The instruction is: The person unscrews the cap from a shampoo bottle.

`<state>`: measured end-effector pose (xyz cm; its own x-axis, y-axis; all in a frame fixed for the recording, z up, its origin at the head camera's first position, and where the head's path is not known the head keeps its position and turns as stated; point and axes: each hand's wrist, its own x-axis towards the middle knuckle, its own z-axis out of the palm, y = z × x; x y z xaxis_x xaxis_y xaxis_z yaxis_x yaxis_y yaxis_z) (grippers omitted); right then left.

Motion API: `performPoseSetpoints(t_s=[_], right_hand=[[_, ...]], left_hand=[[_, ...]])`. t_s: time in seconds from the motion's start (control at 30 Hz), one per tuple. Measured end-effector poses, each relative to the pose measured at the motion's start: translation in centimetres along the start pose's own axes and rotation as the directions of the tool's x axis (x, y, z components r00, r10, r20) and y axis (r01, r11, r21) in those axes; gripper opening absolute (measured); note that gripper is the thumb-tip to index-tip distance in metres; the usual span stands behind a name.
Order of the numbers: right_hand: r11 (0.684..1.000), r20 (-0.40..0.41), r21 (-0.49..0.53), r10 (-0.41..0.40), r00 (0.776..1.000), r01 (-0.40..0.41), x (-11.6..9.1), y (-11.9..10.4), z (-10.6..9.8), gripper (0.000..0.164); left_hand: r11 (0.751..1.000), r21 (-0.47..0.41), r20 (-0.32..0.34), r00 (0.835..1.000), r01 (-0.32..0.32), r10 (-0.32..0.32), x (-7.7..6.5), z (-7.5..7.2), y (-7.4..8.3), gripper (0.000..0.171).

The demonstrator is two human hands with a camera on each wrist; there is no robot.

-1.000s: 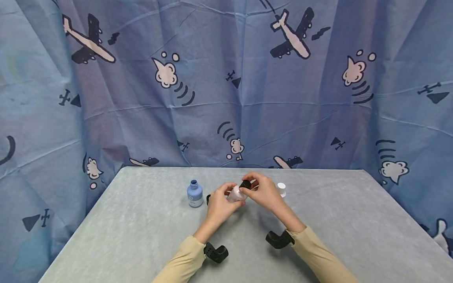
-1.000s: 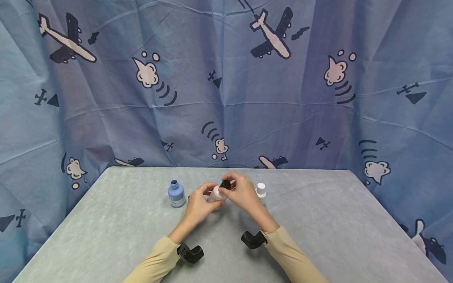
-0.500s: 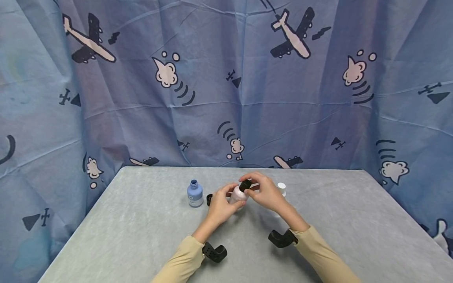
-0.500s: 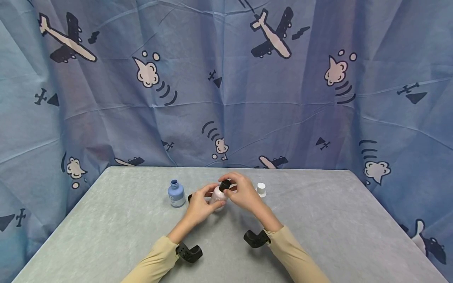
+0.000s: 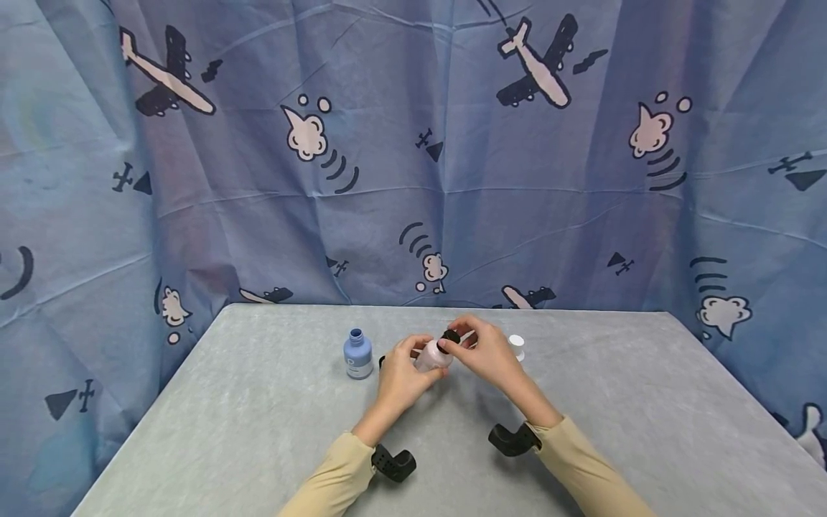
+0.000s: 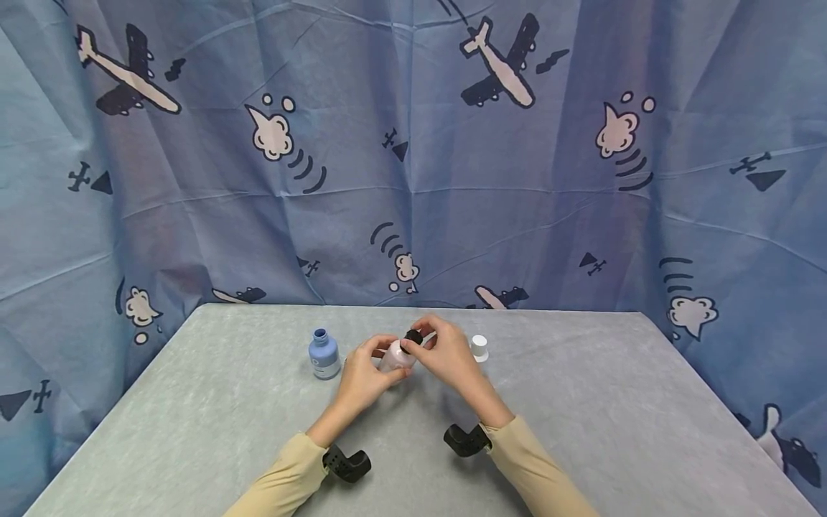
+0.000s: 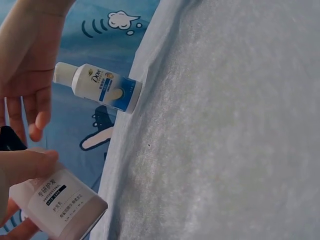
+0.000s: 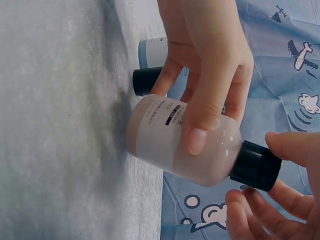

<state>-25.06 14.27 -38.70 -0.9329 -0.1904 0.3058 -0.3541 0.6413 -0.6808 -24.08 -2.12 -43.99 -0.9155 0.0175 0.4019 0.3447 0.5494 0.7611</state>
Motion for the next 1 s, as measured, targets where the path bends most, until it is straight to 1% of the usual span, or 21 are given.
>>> performPoseSetpoints(t_s=[0.17,0.4,0.53,0.7,0.77,0.83,1.0], right_hand=[[0.999,0.018,0.007,-0.041,0.999,0.041,-0.05,0.11,-0.05,0.029],[0.992,0.069,0.067,-0.116,0.991,0.111,-0.12,0.47,-0.13,0.030],[0.986,0.093,0.095,-0.147,0.985,0.138,-0.12,0.65,-0.13,0.032],[0.982,0.099,0.090,-0.175,0.980,0.166,-0.07,0.81,-0.14,0.033],[0.981,0.095,0.092,-0.180,0.979,0.171,-0.05,0.86,-0.11,0.033],[0.982,0.083,0.096,-0.173,0.981,0.165,-0.04,0.79,-0.08,0.032],[0.992,0.043,0.092,-0.091,0.995,0.087,-0.05,0.52,0.15,0.033]], left_hand=[[1.000,-0.006,0.007,1.000,-0.005,0.005,-0.04,0.01,-0.09,0.052],[0.997,-0.006,0.017,0.997,-0.071,0.071,-0.07,0.07,-0.33,0.054],[0.997,-0.013,0.033,0.997,-0.074,0.074,-0.07,0.10,-0.44,0.055],[0.996,-0.027,0.053,0.995,-0.080,0.082,-0.06,0.05,-0.42,0.055],[0.997,-0.028,0.046,0.996,-0.075,0.076,-0.09,0.03,-0.38,0.055],[0.998,-0.019,0.026,0.998,-0.065,0.065,-0.11,0.02,-0.28,0.054],[0.999,0.000,-0.031,0.999,-0.034,0.034,-0.11,0.06,0.03,0.051]])
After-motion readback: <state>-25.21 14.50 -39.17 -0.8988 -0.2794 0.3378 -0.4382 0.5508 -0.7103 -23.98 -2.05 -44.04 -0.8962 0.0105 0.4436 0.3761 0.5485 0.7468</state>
